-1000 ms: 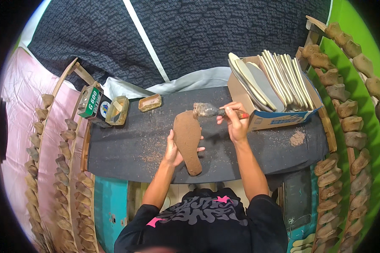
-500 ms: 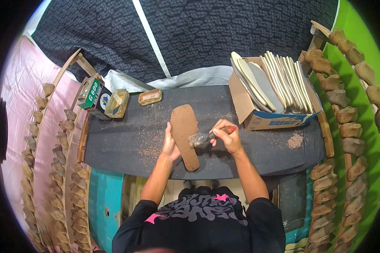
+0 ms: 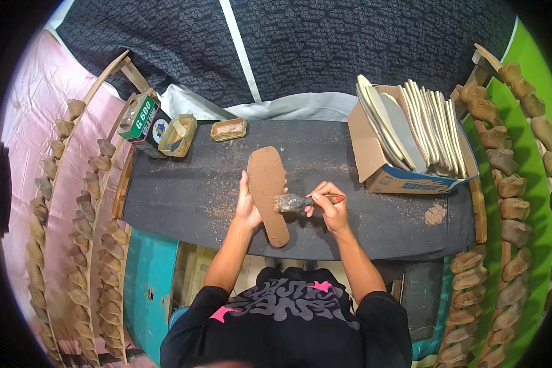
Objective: The person applies adhesive to a shoe sole with a brush, places it into a basket, and retrieves a new sole from a box. They then apply adhesive to the second sole with the brush before placing it into the basket.
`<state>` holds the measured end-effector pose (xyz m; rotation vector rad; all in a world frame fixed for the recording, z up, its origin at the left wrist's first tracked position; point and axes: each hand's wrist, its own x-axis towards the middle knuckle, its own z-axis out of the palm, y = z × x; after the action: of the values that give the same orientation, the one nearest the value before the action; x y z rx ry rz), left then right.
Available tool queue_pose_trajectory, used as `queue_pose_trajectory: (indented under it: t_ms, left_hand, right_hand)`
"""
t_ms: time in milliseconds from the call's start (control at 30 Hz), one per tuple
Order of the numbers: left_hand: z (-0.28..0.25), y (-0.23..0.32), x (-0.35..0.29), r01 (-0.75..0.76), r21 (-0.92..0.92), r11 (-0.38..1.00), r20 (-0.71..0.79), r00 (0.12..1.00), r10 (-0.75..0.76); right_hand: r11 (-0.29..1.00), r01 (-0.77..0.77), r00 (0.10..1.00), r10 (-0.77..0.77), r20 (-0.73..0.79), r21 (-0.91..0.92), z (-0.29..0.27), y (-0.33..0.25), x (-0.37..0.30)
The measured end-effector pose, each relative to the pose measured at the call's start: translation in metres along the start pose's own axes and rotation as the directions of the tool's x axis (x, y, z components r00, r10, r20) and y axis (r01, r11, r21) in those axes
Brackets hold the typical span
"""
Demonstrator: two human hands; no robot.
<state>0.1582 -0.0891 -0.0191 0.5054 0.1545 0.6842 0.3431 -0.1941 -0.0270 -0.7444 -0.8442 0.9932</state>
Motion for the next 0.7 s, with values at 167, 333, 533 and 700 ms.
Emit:
queue_pose_trajectory:
  t_ms: [167, 333, 533, 700]
  left_hand:
    - [0.001, 0.001, -0.004, 0.001, -0.063, 0.998, -0.066, 0.998, -0.005]
    - [0.013, 0.008, -0.007, 0.046, 0.075, 0.996, -0.022, 0.999, -0.044]
    - [-0.022, 0.033, -0.011, 0.050, -0.009, 0.999, -0.015, 0.999, -0.050]
    - [-0.023, 0.057, -0.017, 0.030, -0.063, 0.998, -0.074, 0.997, -0.035]
  right_hand:
    - [0.992, 0.127, 0.992, -0.127, -0.024, 0.020, 0.002, -0.019, 0.035]
    - [0.984, 0.171, 0.983, -0.167, -0.081, 0.044, 0.009, -0.015, 0.061]
    - [0.995, -0.094, 0.984, 0.087, 0.153, 0.038, 0.040, 0.017, 0.049]
    - [0.998, 0.005, 0.999, -0.007, 0.044, 0.056, 0.062, 0.021, 0.090]
